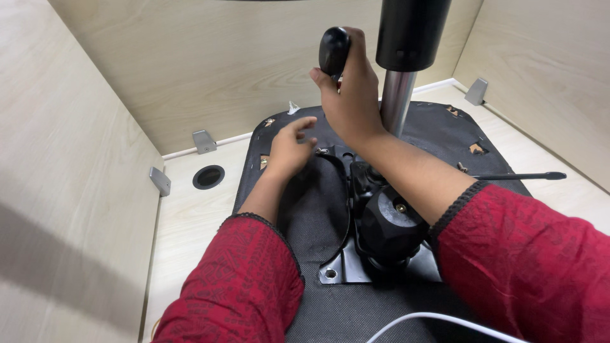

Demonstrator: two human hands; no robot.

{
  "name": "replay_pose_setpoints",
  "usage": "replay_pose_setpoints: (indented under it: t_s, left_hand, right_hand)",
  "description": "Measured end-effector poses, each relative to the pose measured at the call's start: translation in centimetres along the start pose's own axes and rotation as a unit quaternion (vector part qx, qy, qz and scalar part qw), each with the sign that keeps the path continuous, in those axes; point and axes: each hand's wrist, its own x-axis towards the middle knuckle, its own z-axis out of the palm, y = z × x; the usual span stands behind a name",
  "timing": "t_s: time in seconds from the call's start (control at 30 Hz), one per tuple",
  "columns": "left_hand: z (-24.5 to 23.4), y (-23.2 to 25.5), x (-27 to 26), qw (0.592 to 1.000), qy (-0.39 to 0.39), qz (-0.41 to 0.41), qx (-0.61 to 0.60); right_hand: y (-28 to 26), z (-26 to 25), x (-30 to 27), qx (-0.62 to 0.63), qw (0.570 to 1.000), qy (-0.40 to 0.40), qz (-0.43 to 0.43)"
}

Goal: The person uses a screwdriver to tighten screws into the underside of an overturned chair seat, securing the metal base to the seat frame. The person works methodically on multiple screw locations around the central gas-lift attachment.

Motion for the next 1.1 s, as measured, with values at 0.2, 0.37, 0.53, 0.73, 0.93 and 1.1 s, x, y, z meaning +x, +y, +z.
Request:
replay_pose_setpoints:
  t_s: [0.2,0.37,0.53,0.73,0.93,1.1]
  left_hand:
    - [0.8,0.0,-2.3,0.991,-0.057,0.025,0.118]
    - [0.5,1.9,-3.0,0.99,-0.034,-0.002,0.135]
    - [0.4,2.2,-3.1,0.991,0.01,-0.058,0.123]
    - [0.1,1.5,-3.3,0.994,0.057,-0.022,0.095]
    - [-1.0,2.2,-5.0,0.985,0.067,-0.003,0.156]
    - [-1.9,3.4,-5.8,0.989,0.006,-0.082,0.124]
  right_hand:
    - [0.1,0.0,0.0,0.021,0.998,-0.029,0.057]
    - [0.4,0.2,-0.1,0.018,0.998,-0.029,0.047]
    - [0.6,0.2,-0.2,0.032,0.998,-0.031,0.036]
    - [0.4,0.0,-0.2,0.029,0.998,-0.042,0.024]
    - [-1.3,-0.7,0.1,0.05,0.994,-0.097,0.003]
    - [-3.2,-1.8,0.3,0.042,0.985,-0.161,0.039]
